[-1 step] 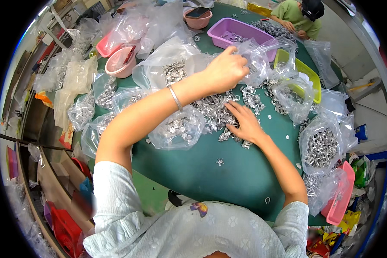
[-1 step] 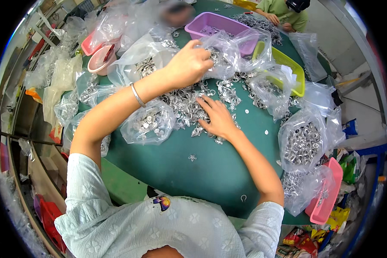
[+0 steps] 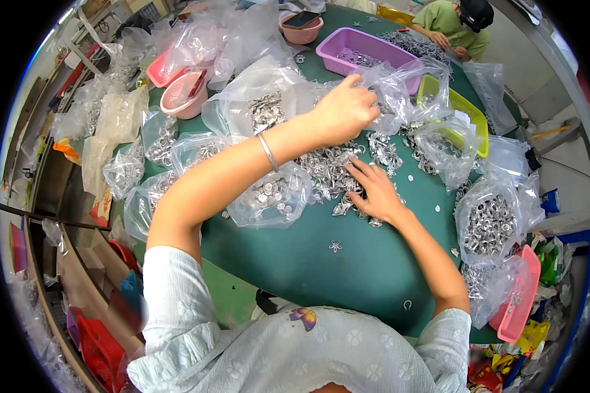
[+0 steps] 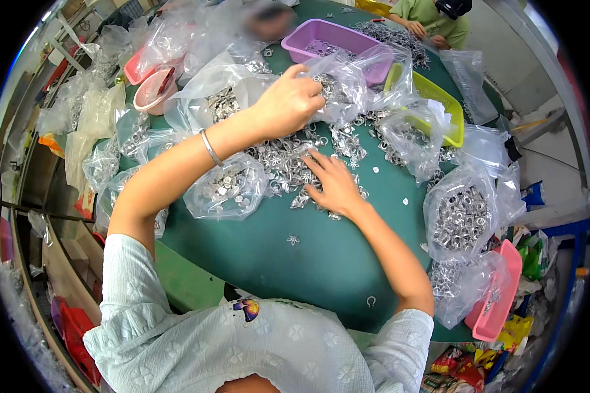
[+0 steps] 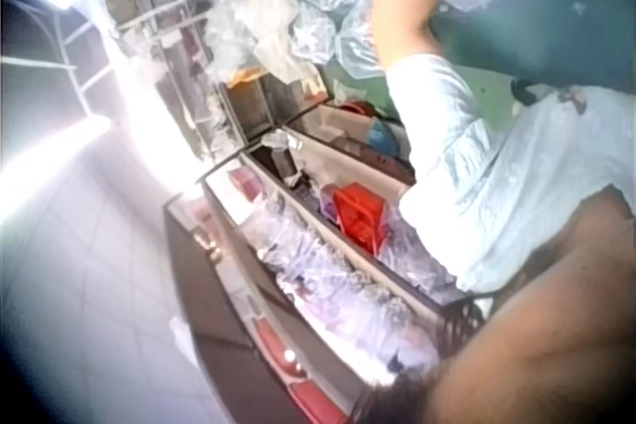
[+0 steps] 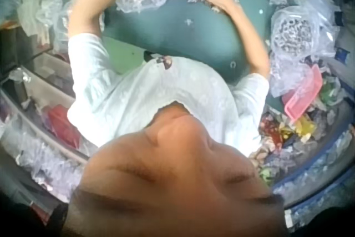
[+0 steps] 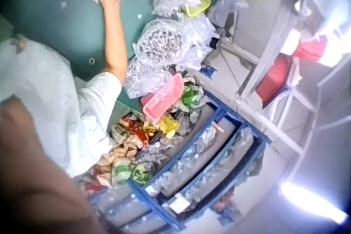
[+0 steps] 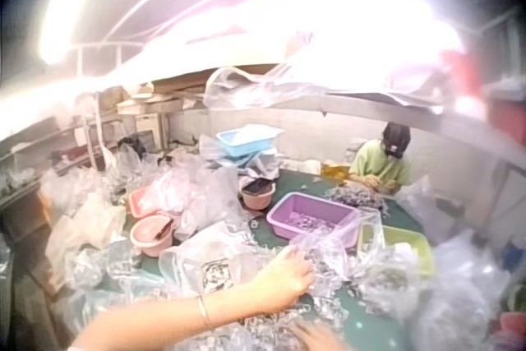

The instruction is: The person assembles small silver-colored metal jewelry components by hand on a green table. They pick up flower-shaped pieces and circular rings, connect them, and place the assembled units into clear plastic bags. The person repeatedly sorts and handles loose components from piles on the table.

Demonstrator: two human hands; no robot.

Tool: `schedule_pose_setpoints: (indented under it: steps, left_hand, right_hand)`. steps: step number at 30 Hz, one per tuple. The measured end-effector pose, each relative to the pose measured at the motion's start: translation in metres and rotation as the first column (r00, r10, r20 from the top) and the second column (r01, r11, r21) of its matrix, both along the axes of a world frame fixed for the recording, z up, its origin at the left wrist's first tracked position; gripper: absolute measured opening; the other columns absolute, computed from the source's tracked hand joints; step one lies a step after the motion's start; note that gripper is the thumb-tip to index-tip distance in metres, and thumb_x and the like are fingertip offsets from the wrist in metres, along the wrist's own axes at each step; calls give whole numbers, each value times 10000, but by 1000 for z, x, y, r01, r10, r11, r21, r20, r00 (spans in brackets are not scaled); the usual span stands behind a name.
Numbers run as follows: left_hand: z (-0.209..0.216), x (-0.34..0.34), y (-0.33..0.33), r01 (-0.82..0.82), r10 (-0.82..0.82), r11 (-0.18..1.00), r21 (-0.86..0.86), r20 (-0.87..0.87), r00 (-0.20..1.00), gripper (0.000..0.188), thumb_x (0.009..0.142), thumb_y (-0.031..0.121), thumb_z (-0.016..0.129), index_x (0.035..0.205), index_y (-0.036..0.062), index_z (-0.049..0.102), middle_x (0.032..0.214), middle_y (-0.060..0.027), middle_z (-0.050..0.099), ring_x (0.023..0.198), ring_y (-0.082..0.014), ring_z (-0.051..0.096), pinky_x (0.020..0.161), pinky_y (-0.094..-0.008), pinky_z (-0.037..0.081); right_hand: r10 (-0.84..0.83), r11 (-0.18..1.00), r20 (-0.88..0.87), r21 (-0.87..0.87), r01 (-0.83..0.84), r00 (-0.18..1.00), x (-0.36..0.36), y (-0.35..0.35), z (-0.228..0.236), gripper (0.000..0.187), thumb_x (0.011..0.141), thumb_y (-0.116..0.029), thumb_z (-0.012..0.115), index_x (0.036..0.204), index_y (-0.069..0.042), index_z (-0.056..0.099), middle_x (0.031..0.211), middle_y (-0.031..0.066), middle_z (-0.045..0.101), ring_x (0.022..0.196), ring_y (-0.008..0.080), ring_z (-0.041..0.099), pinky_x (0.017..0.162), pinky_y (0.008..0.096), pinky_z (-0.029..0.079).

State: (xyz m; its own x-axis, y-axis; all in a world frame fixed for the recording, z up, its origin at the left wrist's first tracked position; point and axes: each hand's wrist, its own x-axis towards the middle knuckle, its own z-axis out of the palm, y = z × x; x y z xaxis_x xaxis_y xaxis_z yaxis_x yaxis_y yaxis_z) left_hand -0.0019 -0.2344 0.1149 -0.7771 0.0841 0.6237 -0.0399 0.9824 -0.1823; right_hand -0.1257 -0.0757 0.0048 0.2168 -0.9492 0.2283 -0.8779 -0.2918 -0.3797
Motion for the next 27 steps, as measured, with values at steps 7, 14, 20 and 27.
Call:
schedule_pose_setpoints:
  steps: [7,14,20,27]
  left_hand:
    - [-14,12,18,-61,59,996,71,35,998,43,630,19,577,661,44,558,705,-72,490,759,-247,551,993,-523,294]
    - [-3,19,42,-90,97,992,-87,80,992,374,625,-23,591,994,12,541,1071,-174,474,1061,-333,473,987,-589,267]
    - [-53,46,118,-56,15,774,631,70,997,487,683,10,606,1145,-25,456,1251,-217,394,1209,-393,346,980,-529,291]
    - [-121,23,113,-647,501,707,285,444,743,551,819,395,570,1216,23,478,1349,-200,328,1252,-434,260,950,-586,269]
  right_hand:
    - [-45,999,226,23,41,973,-18,27,16,357,773,-221,626,1069,-26,583,1138,136,569,1086,297,497,944,410,371]
    - [-252,968,-16,-24,251,968,-57,-24,-24,468,795,-400,608,1128,-73,575,1311,146,427,1234,394,331,1014,457,302]
    - [-73,975,81,215,54,994,-40,36,-4,430,764,-388,650,1091,-113,598,1273,64,478,1242,423,297,1040,484,271]
    - [-93,990,24,108,90,995,-28,102,4,413,702,-321,718,1040,-117,597,1236,42,492,1242,415,306,1002,493,310]
